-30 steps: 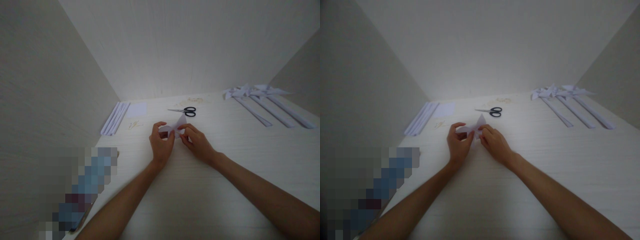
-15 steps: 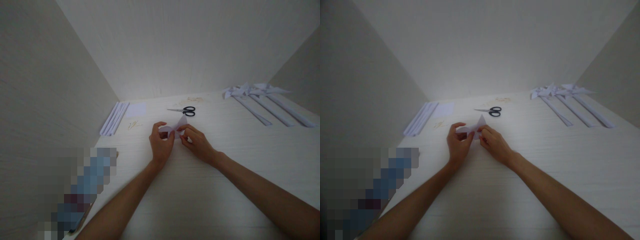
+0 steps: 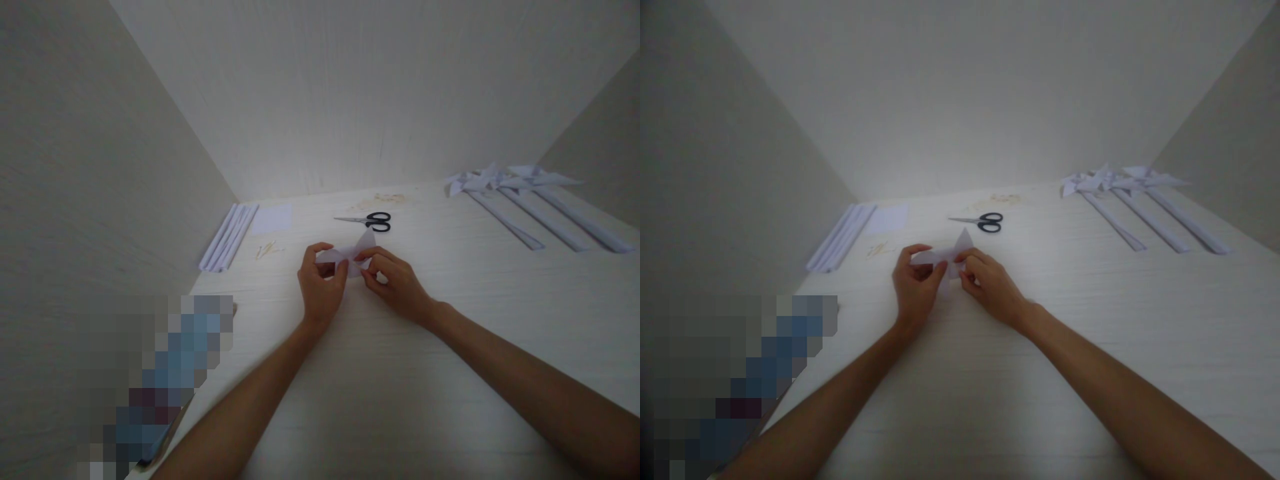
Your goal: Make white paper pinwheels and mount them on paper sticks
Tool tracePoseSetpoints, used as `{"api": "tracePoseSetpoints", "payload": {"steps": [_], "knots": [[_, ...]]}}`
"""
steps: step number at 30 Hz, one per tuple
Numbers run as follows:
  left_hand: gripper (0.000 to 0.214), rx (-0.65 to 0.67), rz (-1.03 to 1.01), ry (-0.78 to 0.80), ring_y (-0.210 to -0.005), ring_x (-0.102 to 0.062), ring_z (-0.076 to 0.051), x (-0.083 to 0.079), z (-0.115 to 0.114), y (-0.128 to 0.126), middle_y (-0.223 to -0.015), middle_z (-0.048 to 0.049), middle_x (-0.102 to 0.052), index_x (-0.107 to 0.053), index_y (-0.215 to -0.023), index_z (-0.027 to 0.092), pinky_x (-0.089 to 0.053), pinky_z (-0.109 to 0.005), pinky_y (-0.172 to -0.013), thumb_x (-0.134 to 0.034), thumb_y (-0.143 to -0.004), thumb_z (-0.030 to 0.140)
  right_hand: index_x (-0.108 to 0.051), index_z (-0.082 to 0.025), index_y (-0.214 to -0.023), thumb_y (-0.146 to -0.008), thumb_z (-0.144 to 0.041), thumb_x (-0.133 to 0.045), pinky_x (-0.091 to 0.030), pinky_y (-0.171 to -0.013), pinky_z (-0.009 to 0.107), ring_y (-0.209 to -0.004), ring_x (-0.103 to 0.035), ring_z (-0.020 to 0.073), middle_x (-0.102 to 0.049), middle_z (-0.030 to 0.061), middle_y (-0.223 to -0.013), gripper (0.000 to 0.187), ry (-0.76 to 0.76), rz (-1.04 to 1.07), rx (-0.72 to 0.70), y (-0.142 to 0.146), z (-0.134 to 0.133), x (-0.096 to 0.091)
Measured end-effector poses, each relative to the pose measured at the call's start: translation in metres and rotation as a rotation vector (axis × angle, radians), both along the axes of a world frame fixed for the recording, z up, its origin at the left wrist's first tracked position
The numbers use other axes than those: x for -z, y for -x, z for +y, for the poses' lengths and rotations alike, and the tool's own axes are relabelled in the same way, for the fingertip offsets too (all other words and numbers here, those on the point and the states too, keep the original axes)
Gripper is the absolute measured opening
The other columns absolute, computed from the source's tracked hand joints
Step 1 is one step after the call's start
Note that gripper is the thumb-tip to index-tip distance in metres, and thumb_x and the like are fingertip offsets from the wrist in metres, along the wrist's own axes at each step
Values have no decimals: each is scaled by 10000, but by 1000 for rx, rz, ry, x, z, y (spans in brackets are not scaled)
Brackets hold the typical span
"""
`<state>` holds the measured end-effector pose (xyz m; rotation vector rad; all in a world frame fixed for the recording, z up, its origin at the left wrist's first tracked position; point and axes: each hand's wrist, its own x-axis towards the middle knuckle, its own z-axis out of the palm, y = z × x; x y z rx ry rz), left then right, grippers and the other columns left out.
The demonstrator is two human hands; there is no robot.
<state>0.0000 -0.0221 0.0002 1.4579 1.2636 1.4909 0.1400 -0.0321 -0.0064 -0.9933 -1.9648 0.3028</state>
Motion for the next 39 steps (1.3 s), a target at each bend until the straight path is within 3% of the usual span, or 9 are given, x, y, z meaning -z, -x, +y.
{"api": "tracePoseSetpoints", "payload": {"steps": [5, 15, 28, 39], "knots": [[309, 14, -71, 18, -456, -539, -83, 0, 1, 0, -549, 58, -543, -470, -875, 180, -425, -166, -436, -626, -609, 167, -339, -205, -612, -759, -109, -465, -416, -634, 238, -766, -542, 128, -578, 71, -904, 216, -3, 51, -30, -1, 1, 1], [321, 78, -200, 45, -422, -519, -67, -2, 4, 1, -523, 69, -548, -464, -856, 178, -410, -155, -428, -639, -589, 140, -353, -206, -612, -750, -108, -480, -425, -668, 262, -803, -553, 140, -584, 70, -882, 211, -25, 92, -34, -1, 1, -1], [318, 56, -122, 29, -434, -527, -71, -3, 1, 0, -520, 70, -538, -474, -867, 172, -408, -156, -427, -635, -593, 157, -357, -207, -622, -747, -108, -475, -432, -642, 257, -786, -550, 136, -581, 66, -885, 198, -39, 78, -9, -1, 1, 1], [324, 83, -220, 72, -426, -521, -67, -3, 5, 2, -522, 66, -553, -478, -836, 172, -405, -149, -418, -657, -567, 145, -364, -210, -616, -743, -106, -491, -437, -676, 277, -796, -561, 138, -593, 59, -864, 208, -11, 123, -28, -1, 0, -2]]}}
